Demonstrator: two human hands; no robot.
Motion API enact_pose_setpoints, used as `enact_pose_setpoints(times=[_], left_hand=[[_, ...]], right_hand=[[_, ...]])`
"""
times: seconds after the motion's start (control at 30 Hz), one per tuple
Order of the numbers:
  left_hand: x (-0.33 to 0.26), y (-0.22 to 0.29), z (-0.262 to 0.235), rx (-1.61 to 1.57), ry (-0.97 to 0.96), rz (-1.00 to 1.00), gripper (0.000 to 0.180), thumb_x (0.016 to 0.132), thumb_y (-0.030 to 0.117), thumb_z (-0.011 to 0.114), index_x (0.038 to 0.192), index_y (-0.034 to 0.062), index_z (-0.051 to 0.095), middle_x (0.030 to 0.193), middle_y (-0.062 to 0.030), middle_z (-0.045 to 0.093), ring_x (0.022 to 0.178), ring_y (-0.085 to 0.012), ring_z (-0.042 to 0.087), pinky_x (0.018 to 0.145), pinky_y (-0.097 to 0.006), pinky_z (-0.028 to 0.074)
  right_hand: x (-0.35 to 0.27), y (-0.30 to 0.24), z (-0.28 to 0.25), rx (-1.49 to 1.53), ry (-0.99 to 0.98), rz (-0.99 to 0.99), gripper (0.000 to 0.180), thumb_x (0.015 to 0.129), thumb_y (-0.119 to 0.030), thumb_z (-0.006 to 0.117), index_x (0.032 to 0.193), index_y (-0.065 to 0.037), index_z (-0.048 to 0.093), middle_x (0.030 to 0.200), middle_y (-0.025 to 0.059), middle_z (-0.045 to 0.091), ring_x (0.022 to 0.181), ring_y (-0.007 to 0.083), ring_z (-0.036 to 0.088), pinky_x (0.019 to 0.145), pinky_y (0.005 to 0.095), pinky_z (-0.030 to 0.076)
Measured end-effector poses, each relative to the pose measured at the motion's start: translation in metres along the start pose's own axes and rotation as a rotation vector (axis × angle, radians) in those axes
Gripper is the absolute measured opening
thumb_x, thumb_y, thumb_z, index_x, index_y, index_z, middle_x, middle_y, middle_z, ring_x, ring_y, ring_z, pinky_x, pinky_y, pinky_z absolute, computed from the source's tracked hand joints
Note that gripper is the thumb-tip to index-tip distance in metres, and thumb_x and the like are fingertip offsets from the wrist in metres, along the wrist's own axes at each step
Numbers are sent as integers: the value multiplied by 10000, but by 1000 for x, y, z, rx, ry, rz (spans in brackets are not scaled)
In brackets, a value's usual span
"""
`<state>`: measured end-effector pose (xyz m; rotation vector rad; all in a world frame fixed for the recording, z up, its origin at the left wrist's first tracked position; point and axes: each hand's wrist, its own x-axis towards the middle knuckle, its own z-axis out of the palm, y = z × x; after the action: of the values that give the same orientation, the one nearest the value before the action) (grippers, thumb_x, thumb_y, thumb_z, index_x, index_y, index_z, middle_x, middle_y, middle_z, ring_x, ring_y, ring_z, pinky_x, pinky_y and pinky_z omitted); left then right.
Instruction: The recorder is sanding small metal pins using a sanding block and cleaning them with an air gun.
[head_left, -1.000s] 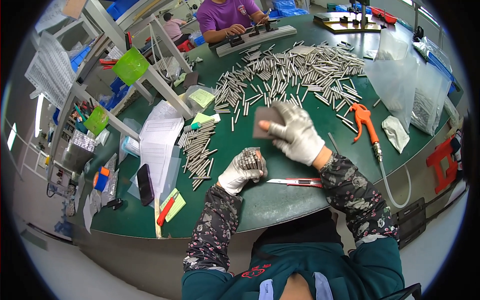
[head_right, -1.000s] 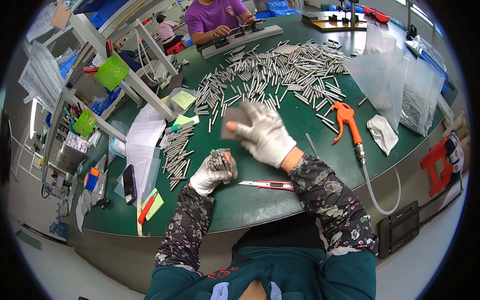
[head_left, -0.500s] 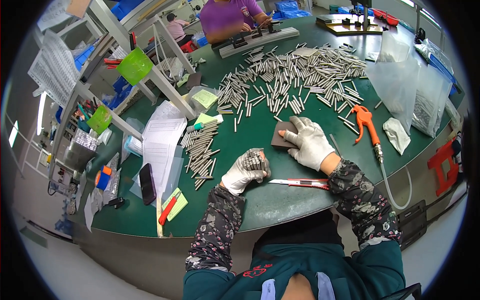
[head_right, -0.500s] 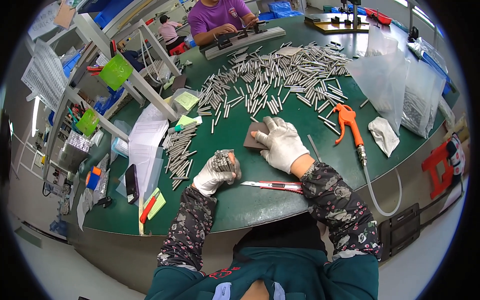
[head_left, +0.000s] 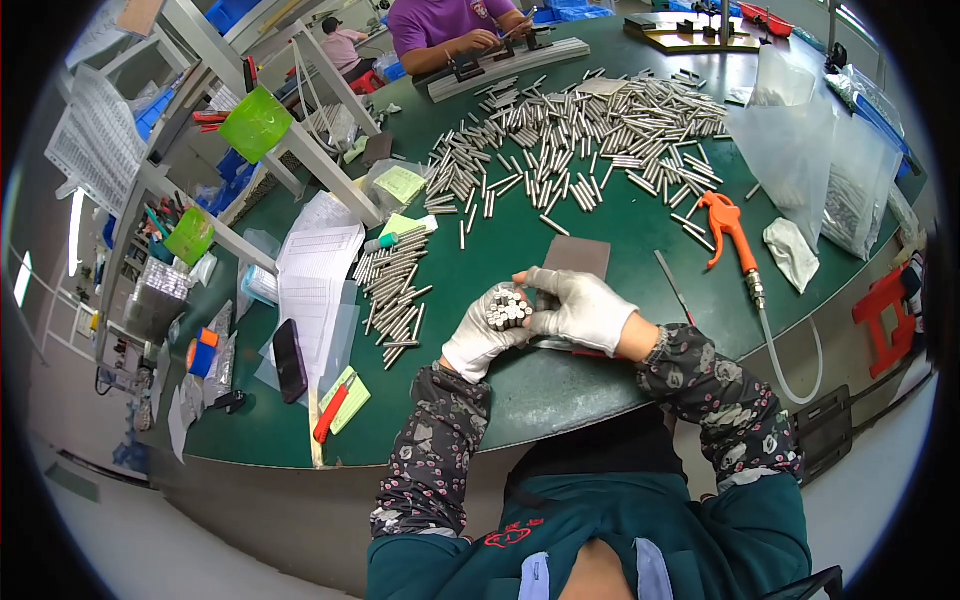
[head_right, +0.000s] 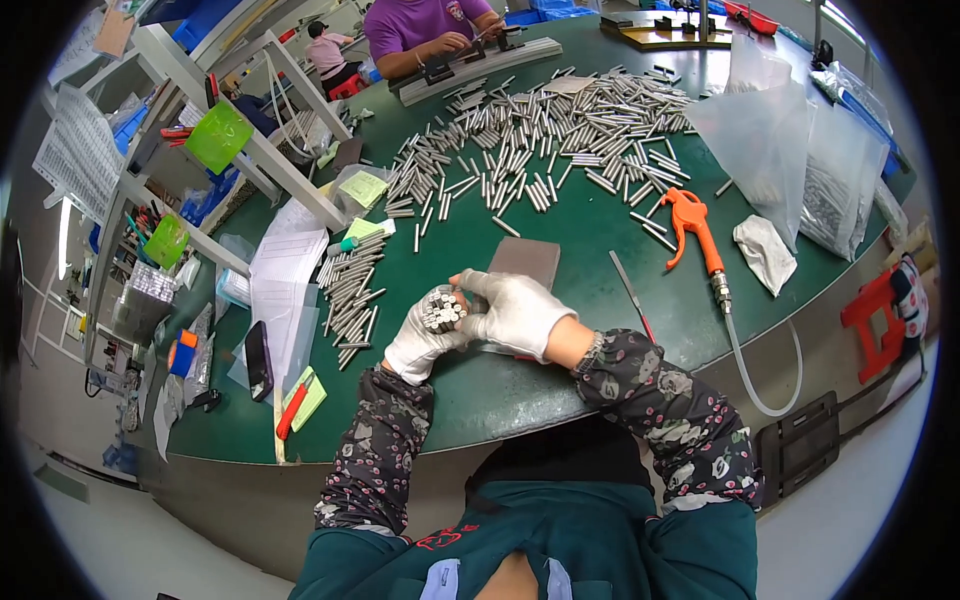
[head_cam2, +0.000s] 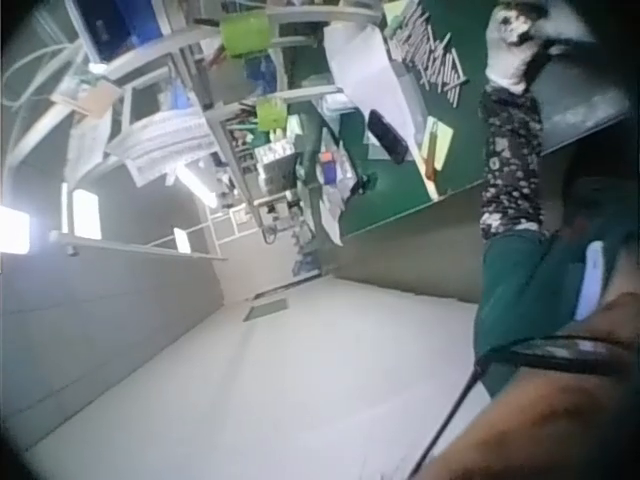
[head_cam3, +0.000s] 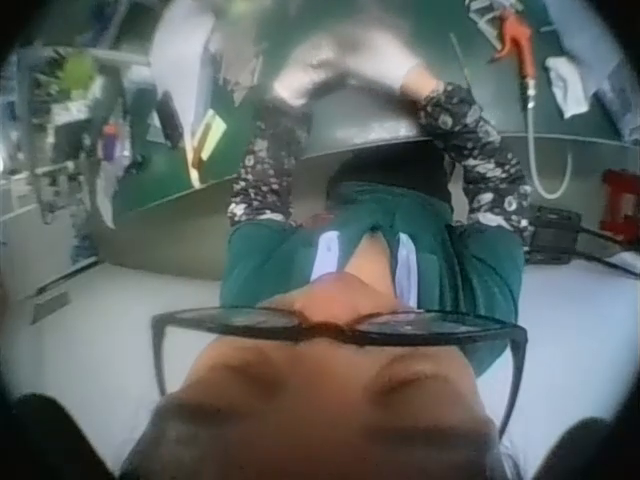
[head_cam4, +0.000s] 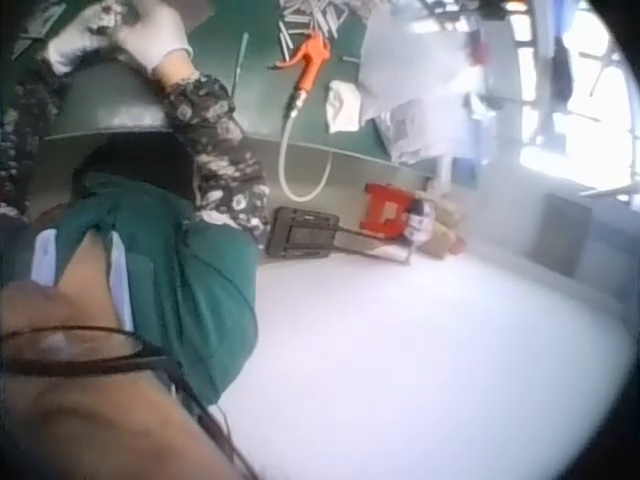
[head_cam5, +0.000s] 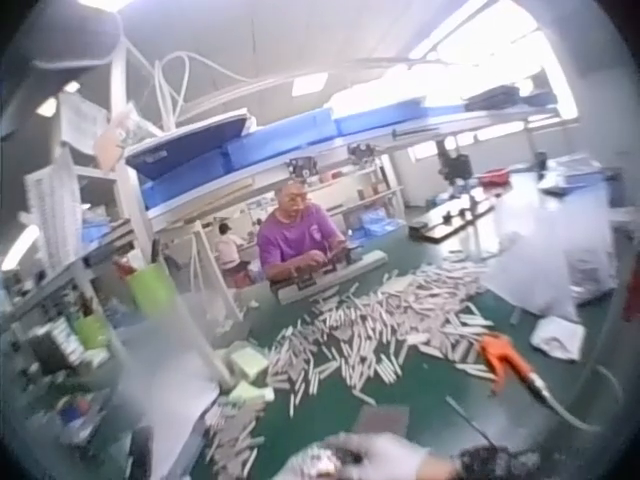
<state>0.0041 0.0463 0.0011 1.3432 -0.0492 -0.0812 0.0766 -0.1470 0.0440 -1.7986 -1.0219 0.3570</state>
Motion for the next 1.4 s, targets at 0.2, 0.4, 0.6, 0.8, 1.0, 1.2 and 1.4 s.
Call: enact_pose_setpoints(times=[0.2, 0.4, 0.6, 0.8, 1.0, 1.2, 1.4], left_hand=[[4, -9, 1, 246, 49, 178, 467, 677, 20, 836, 1055, 75, 568, 900, 19, 599, 792, -84, 585, 685, -234, 515], [3, -12, 2, 329, -1, 193, 448, 699, -11, 808, 1069, 76, 572, 986, 8, 616, 871, -77, 585, 785, -233, 503], [5, -20, 1, 354, -15, 259, 453, 707, -34, 784, 1090, 66, 564, 992, 5, 614, 873, -82, 594, 789, -235, 510], [4, -23, -2, 377, -3, 273, 475, 722, -21, 780, 1132, 66, 557, 1031, 5, 623, 901, -90, 603, 803, -236, 516], [4, -25, -5, 608, 15, 332, 512, 728, -24, 773, 1177, 65, 544, 966, 9, 632, 861, -97, 609, 790, -248, 518], [5, -28, -8, 502, -5, 302, 482, 732, -53, 753, 1151, 60, 546, 938, -12, 633, 843, -117, 615, 786, -253, 519], [5, -29, -8, 504, -18, 295, 476, 735, -60, 748, 1148, 60, 545, 926, -18, 628, 851, -125, 616, 790, -260, 519]], right_hand=[[6, 3, 21, 511, 19, 235, 511, 864, -247, 660, 1268, 41, 537, 1021, 124, 663, 896, 143, 618, 790, 243, 492], [12, 1, 17, 310, 23, 354, 506, 840, -331, 684, 1177, 32, 579, 856, 69, 630, 763, 111, 575, 689, 238, 482], [16, -1, 18, 433, 31, 430, 516, 810, -407, 672, 1112, 6, 606, 831, 91, 642, 756, 153, 601, 704, 266, 496], [16, 0, 12, 303, -5, 428, 396, 867, -311, 614, 1103, 7, 611, 803, 71, 637, 678, 144, 599, 607, 268, 485], [7, 12, -3, 448, -80, 446, 317, 881, -251, 596, 1094, -20, 631, 767, 62, 639, 627, 138, 587, 570, 276, 477], [2, 5, -21, -491, 297, 83, 336, 803, -275, 636, 1075, -80, 657, 851, 131, 665, 827, 289, 635, 747, 381, 498], [0, 7, -24, -890, 220, 120, 672, 722, -438, 710, 1286, -109, 552, 1186, 146, 571, 1162, 307, 514, 935, 444, 397]])
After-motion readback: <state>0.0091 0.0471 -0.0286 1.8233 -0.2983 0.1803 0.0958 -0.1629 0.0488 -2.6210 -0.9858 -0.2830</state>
